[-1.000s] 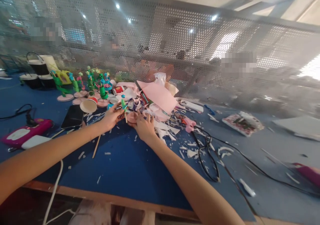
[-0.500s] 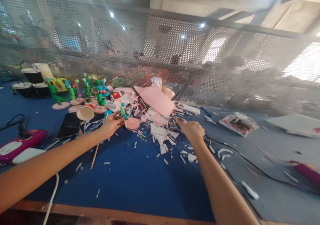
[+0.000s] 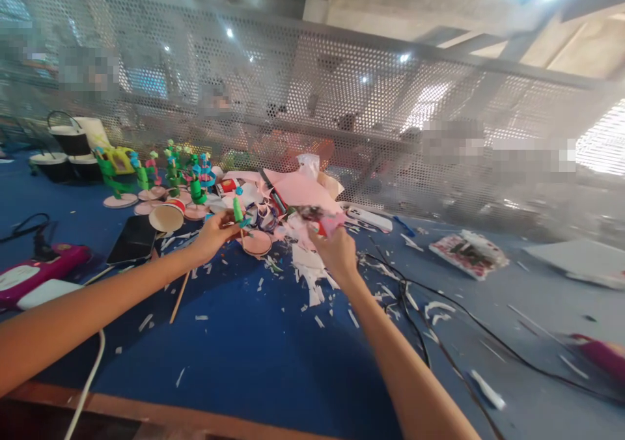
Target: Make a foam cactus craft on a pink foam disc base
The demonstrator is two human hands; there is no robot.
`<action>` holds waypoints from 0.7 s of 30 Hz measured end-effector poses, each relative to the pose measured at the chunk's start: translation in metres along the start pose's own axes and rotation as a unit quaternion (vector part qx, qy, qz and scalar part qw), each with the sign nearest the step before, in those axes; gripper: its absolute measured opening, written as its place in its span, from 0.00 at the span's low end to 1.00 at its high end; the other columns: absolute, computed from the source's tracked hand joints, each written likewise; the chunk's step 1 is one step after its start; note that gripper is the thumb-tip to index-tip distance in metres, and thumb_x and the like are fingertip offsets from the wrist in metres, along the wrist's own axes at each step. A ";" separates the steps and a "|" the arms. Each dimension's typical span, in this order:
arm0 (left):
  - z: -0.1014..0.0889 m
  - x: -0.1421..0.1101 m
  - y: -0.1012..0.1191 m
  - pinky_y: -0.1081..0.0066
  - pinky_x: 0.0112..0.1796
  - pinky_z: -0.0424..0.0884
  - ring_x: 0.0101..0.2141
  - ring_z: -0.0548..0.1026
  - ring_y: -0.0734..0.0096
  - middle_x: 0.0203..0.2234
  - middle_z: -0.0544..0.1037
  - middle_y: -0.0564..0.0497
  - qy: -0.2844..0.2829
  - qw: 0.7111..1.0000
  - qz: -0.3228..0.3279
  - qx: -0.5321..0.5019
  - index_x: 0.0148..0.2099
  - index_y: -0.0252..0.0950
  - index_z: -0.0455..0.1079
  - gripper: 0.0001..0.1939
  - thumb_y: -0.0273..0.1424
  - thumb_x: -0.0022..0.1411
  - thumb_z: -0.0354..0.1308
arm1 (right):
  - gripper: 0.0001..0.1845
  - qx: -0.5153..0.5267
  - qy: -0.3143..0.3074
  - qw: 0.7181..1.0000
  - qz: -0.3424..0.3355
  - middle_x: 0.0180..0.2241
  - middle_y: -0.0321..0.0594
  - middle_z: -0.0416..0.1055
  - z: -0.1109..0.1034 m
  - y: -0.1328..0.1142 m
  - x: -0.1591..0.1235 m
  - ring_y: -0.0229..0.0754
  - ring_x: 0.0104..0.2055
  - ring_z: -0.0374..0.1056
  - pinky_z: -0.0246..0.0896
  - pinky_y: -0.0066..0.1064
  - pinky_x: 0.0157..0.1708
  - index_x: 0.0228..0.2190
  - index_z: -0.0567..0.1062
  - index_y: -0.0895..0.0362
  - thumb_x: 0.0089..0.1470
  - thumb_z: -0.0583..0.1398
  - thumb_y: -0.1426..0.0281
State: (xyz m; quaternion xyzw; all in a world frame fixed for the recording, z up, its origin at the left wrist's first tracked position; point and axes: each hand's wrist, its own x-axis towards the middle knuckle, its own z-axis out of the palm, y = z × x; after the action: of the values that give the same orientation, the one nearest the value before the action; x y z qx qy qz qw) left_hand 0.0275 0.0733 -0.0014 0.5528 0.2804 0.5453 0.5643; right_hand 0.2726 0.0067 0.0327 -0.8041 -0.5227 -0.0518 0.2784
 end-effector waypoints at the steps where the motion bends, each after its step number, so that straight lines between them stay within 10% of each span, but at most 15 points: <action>1: -0.002 0.004 0.001 0.69 0.34 0.73 0.27 0.76 0.72 0.30 0.76 0.52 0.001 1.000 0.014 0.008 0.39 0.34 0.67 0.23 0.36 0.41 0.69 | 0.26 0.027 0.017 0.999 -0.027 0.26 0.48 0.71 0.006 -0.006 -0.005 0.49 0.32 0.69 0.60 0.34 0.30 0.30 0.70 0.59 0.47 0.55 0.48; 16: -0.001 0.012 -0.024 0.62 0.41 0.71 0.37 0.74 0.62 0.32 0.75 0.48 -0.072 0.961 0.074 0.256 0.35 0.35 0.65 0.08 0.34 0.55 0.58 | 0.14 0.005 0.158 0.975 -0.157 0.28 0.43 0.64 0.053 0.000 -0.023 0.41 0.26 0.60 0.53 0.31 0.23 0.28 0.58 0.55 0.50 0.52 0.57; 21: 0.005 0.000 -0.016 0.64 0.32 0.74 0.30 0.76 0.64 0.31 0.74 0.49 -0.069 0.986 0.005 0.154 0.35 0.36 0.62 0.18 0.42 0.51 0.61 | 0.15 -0.020 0.215 0.961 -0.175 0.26 0.40 0.62 0.058 0.007 -0.023 0.41 0.26 0.60 0.51 0.29 0.23 0.29 0.60 0.56 0.51 0.53 0.56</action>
State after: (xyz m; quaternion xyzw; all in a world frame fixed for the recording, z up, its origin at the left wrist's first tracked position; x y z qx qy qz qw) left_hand 0.0364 0.0745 -0.0149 0.6710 0.3184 0.4591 0.4875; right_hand 0.2564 0.0152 -0.0274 -0.6753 -0.5819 -0.2815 0.3550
